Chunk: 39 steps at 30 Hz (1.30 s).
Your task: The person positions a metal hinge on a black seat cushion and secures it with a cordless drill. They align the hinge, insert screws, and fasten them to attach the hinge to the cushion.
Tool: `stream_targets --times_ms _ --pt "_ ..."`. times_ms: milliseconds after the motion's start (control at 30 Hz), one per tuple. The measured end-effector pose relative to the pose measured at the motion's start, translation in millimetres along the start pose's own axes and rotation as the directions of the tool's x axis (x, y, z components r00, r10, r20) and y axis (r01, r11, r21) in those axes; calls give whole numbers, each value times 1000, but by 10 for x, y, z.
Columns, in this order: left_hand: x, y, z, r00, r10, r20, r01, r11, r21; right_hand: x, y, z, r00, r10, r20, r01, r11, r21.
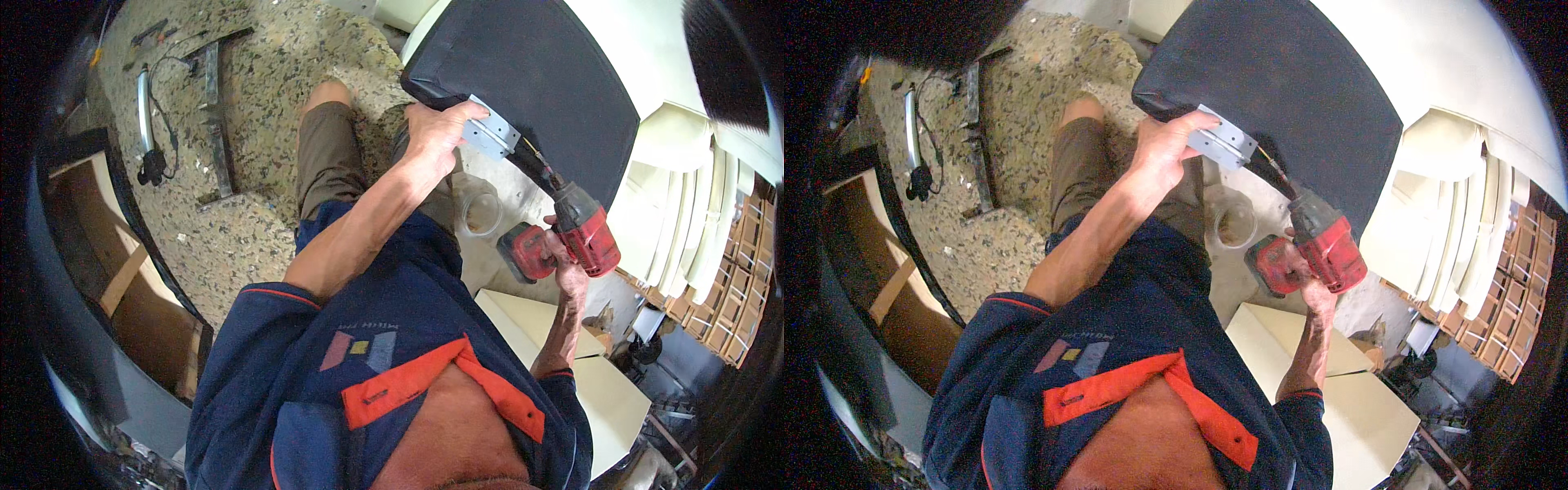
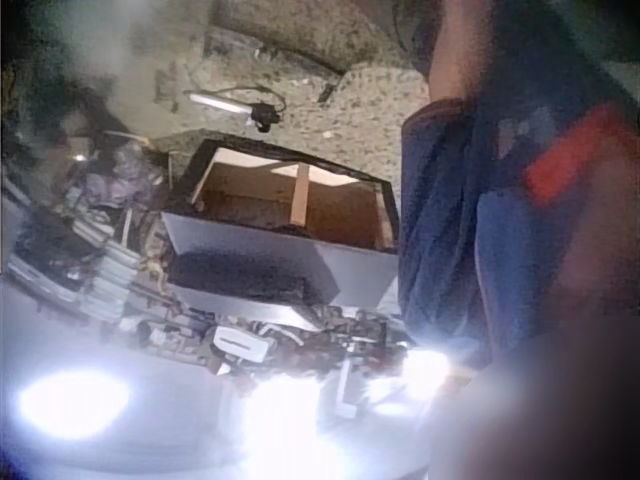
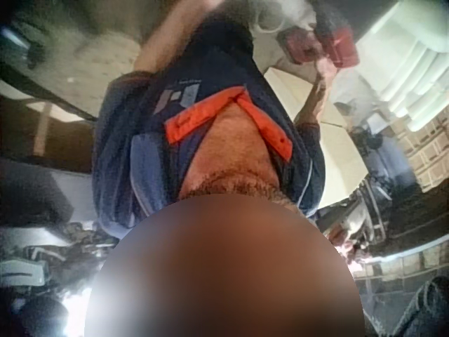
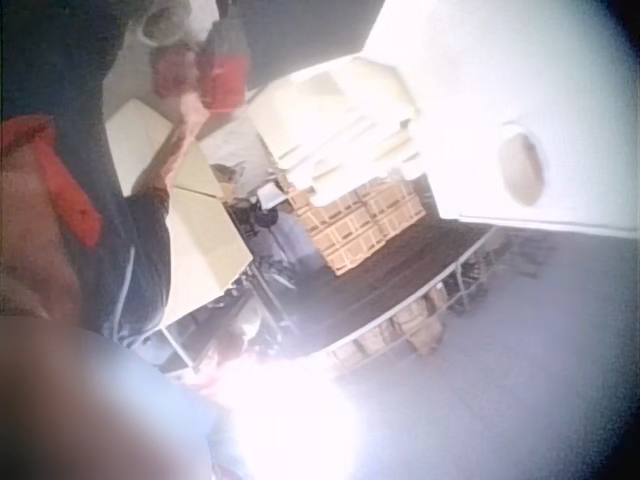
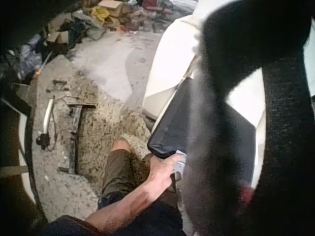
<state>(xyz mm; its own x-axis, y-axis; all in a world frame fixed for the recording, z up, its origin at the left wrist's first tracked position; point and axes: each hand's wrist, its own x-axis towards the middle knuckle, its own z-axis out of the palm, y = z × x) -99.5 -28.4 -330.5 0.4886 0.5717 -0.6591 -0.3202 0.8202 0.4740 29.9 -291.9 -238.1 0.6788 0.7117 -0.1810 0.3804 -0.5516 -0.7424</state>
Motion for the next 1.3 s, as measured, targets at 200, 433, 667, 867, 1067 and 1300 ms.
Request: stream_targets --times_ms 200,433,667,867,1067,1300 --pt "24 -21 -1 999 13 -39 -14 1000 -20 111 -78 -95 994 -5 106 -8 993 119" --pt "3 -11 1 999 2 -48 -3 1000 -13 95 -177 -99 991 116 64 -119 992 49" --pt "-2 -34 -37 996 67 57 -70 997 42 102 -141 -43 997 75 25 -74 997 -18" --pt "17 -29 -46 998 53 45 -57 996 75 110 -137 -65 987 146 75 -147 989 17" --pt "-8 -25 -42 996 59 70 -64 996 63 162 -125 -57 990 112 80 -113 994 8" --pt "-46 11 -35 994 55 98 -62 996 67 161 -109 -67 986 143 90 -150 986 70"
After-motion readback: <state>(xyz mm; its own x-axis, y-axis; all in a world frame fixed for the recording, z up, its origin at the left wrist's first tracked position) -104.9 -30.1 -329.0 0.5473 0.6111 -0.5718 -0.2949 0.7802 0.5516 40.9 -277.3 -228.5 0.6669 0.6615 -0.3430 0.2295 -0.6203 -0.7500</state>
